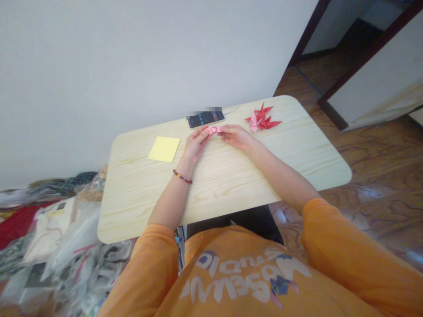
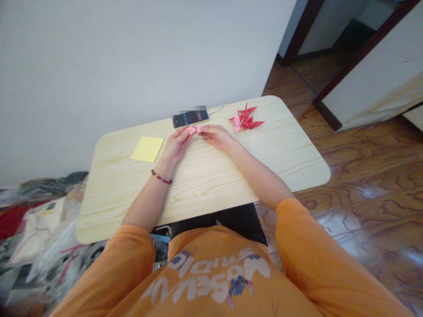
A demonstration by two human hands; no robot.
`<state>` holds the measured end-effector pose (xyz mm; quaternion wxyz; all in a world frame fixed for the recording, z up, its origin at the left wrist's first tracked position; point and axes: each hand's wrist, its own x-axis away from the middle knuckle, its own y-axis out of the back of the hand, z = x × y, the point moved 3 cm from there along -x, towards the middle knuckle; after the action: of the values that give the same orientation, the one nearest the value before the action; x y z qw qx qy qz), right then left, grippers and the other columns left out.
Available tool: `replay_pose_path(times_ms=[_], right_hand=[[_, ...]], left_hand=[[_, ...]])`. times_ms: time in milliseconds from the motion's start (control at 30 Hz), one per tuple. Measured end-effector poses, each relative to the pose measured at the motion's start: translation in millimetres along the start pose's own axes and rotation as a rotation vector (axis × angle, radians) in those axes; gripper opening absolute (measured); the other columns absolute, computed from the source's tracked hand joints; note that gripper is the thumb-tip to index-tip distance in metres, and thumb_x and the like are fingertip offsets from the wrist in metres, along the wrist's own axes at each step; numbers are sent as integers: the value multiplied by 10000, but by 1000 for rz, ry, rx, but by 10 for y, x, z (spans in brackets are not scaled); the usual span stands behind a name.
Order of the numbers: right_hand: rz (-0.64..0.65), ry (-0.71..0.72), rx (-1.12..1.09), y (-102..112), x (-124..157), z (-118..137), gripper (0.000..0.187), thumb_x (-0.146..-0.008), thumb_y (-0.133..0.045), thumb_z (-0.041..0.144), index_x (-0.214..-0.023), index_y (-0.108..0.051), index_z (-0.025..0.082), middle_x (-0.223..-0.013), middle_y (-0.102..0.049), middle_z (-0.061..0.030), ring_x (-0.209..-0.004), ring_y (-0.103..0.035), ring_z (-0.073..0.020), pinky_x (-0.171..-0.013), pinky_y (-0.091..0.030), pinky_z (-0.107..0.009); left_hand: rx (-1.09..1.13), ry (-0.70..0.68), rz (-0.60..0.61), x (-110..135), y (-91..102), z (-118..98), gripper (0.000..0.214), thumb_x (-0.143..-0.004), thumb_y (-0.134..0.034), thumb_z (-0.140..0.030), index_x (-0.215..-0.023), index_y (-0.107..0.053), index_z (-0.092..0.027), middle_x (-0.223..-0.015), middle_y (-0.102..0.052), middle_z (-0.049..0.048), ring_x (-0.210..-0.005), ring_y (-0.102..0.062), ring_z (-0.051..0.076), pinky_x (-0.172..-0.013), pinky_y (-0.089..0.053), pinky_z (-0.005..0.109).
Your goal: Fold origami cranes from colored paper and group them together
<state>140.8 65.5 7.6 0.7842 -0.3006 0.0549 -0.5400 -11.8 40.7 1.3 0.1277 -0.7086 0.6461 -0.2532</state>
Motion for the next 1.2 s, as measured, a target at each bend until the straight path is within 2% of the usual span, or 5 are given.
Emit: replay_pose_path(times_ms=[367, 533, 833, 1000, 1200], right_hand=[[42, -150, -163, 14, -33, -46, 147, -852, -539, 68, -771, -654, 112, -704, -674, -19, -655, -610, -67, -603, -501, -155], [-66, 26, 3, 103, -50, 1, 82, -728, -696, 91, -686, -638, 132, -661, -665, -3, -633, -602, -67, -613, -485, -159], [-135, 195, 202, 86, -42, -16, 332, -503, -853, 249, -677, -584, 162, -652, -673, 14, -652, -628, -94, -599, -457, -191], [-110, 188, 243, 82, -40, -23, 420, -478, -861, 255, -766, -565, 178, -648, -679, 23, -646, -622, -96, -614, -455, -200], [-10, 69, 108, 80, -44, 6, 375, -534, -819, 167, -777, -534, 183, -592, -613, 69, -540, -531, -44, -529, -406, -152]], left_hand=[[54, 92, 11, -6, -9, 31, 144, -755, -693, -108, -891, -680, -153, -915, -717, 32, -917, -675, 115, -915, -513, 227], [-128, -112, 0, -22, 23, 44, 222, -626, -804, -196, -811, -694, -138, -804, -718, 41, -785, -673, 123, -846, -522, 267], [-294, -271, -64, 15, 24, 49, 261, -591, -814, -297, -753, -681, -142, -685, -695, 25, -646, -648, 116, -724, -516, 255], [-288, -230, -76, 17, 41, 36, 270, -583, -819, -277, -773, -681, -146, -705, -703, 29, -692, -670, 138, -770, -517, 281], [-148, -73, 27, -6, 45, 13, 287, -588, -824, -219, -828, -682, -152, -787, -730, 40, -767, -682, 135, -841, -525, 289]])
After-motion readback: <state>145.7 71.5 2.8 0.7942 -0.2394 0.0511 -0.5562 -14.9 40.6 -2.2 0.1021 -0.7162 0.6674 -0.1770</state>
